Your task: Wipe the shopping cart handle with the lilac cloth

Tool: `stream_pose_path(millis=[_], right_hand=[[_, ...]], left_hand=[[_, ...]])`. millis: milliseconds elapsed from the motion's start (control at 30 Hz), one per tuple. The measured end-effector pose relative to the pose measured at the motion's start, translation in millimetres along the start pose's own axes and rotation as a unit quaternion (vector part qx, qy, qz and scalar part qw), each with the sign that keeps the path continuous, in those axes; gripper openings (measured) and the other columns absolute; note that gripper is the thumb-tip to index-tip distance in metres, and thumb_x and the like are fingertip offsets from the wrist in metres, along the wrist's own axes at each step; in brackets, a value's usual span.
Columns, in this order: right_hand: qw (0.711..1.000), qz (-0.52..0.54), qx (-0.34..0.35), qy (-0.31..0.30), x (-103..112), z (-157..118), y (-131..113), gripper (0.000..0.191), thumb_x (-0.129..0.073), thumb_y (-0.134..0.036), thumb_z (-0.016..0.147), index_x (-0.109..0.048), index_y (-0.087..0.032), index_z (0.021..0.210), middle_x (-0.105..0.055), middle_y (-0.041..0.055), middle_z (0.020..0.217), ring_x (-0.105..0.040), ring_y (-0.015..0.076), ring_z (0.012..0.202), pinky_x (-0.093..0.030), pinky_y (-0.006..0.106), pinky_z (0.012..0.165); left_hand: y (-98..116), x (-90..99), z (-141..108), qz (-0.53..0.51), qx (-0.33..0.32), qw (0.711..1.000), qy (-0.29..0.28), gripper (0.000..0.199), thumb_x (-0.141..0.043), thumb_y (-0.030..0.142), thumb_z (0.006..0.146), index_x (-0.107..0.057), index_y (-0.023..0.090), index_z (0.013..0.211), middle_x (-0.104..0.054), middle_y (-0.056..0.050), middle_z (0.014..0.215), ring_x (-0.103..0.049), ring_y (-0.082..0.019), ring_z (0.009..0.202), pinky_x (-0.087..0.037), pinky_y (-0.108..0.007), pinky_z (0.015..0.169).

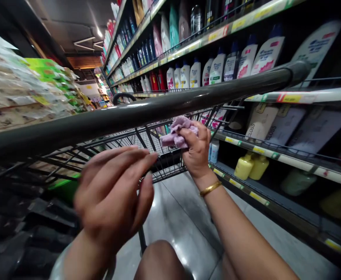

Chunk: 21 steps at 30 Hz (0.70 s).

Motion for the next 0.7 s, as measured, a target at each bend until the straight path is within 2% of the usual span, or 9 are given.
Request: stream_pose_path(millis=[67, 200, 300, 400, 467, 533, 600, 700], right_hand=[[1.0, -0.004, 0.025, -0.012, -6.2, -10.6, 5.5, 0.045, -0.06, -0.002, 0.083, -0.077, -0.031, 0.114, -0.059, 0.0065, 0.135, -0.052, 0.0267, 0.12, -0.051, 0.045, 0.107], [0.997, -0.011, 0.017, -0.07, -20.4, -39.3, 14.4, 0.045, -0.057, 0.001, 0.081, -0.078, -0.028, 0.109, -0.063, 0.0076, 0.128, -0.053, 0.0263, 0.116, -0.055, 0.044, 0.102], [0.999, 0.001, -0.015, -0.041, -9.4, -23.2, 9.6, 0.035, -0.059, -0.006, 0.088, -0.078, -0.028, 0.108, -0.063, 0.0081, 0.129, -0.055, 0.0252, 0.113, -0.055, 0.042, 0.1], [0.999, 0.009, -0.031, 0.028, 9.2, 8.7, 6.4, 0.027, -0.063, -0.016, 0.094, -0.077, -0.03, 0.112, -0.06, 0.007, 0.133, -0.056, 0.0258, 0.118, -0.052, 0.045, 0.106], [0.999, 0.003, -0.043, 0.031, 12.0, 15.3, 12.6, 0.027, -0.063, -0.018, 0.094, -0.076, -0.032, 0.114, -0.059, 0.0066, 0.136, -0.055, 0.0265, 0.121, -0.05, 0.047, 0.109], [0.998, -0.012, -0.054, -0.007, 5.1, 3.0, 23.9, 0.032, -0.063, -0.014, 0.092, -0.077, -0.032, 0.114, -0.059, 0.0068, 0.137, -0.055, 0.0266, 0.121, -0.05, 0.046, 0.109], [0.996, -0.021, -0.067, -0.063, -5.9, -20.7, 35.4, 0.038, -0.061, -0.008, 0.087, -0.078, -0.03, 0.113, -0.06, 0.0074, 0.137, -0.054, 0.0267, 0.121, -0.051, 0.045, 0.109], [0.988, -0.009, -0.088, -0.128, -14.2, -44.2, 43.0, 0.043, -0.058, -0.003, 0.084, -0.08, -0.028, 0.112, -0.062, 0.0086, 0.134, -0.054, 0.0266, 0.123, -0.05, 0.044, 0.11]], left_hand=[[4.7, -29.9, 17.1, 0.038, -0.036, 0.999, 0.004, 0.049, -0.065, 0.016, 0.09, -0.065, 0.022, 0.138, -0.072, -0.011, 0.128, -0.066, -0.027, 0.123, -0.047, -0.047, 0.113], [3.6, -77.7, 39.4, 0.084, -0.019, 0.996, 0.002, 0.044, -0.059, 0.022, 0.095, -0.066, 0.015, 0.137, -0.072, -0.014, 0.133, -0.064, -0.03, 0.125, -0.043, -0.047, 0.116], [0.3, -102.3, 48.8, 0.113, 0.02, 0.993, -0.001, 0.047, -0.052, 0.027, 0.099, -0.063, 0.012, 0.143, -0.069, -0.016, 0.138, -0.062, -0.029, 0.128, -0.034, -0.047, 0.122], [-3.2, -120.2, 56.3, 0.125, 0.059, 0.99, -0.009, 0.05, -0.048, 0.031, 0.101, -0.06, 0.012, 0.146, -0.068, -0.016, 0.14, -0.061, -0.031, 0.128, -0.028, -0.049, 0.124], [-5.8, -128.1, 60.1, 0.12, 0.083, 0.989, -0.013, 0.049, -0.047, 0.034, 0.102, -0.061, 0.015, 0.145, -0.069, -0.015, 0.137, -0.061, -0.032, 0.127, -0.028, -0.051, 0.123], [-8.2, -133.2, 62.2, 0.11, 0.097, 0.989, -0.009, 0.045, -0.048, 0.035, 0.101, -0.064, 0.017, 0.14, -0.07, -0.014, 0.133, -0.06, -0.033, 0.126, -0.029, -0.052, 0.122], [-10.7, -136.5, 62.7, 0.101, 0.104, 0.989, 0.005, 0.042, -0.05, 0.034, 0.1, -0.067, 0.019, 0.135, -0.07, -0.014, 0.13, -0.06, -0.033, 0.125, -0.028, -0.053, 0.122], [-13.9, -140.5, 62.2, 0.093, 0.117, 0.988, 0.026, 0.04, -0.051, 0.031, 0.098, -0.068, 0.021, 0.132, -0.071, -0.014, 0.125, -0.06, -0.033, 0.123, -0.028, -0.055, 0.121]])
Point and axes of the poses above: each hand's wrist, its own z-axis towards the middle knuckle, its own x-axis out of the back of the hand, y = z × x, the point moved 3 cm from there along z, towards the middle knuckle
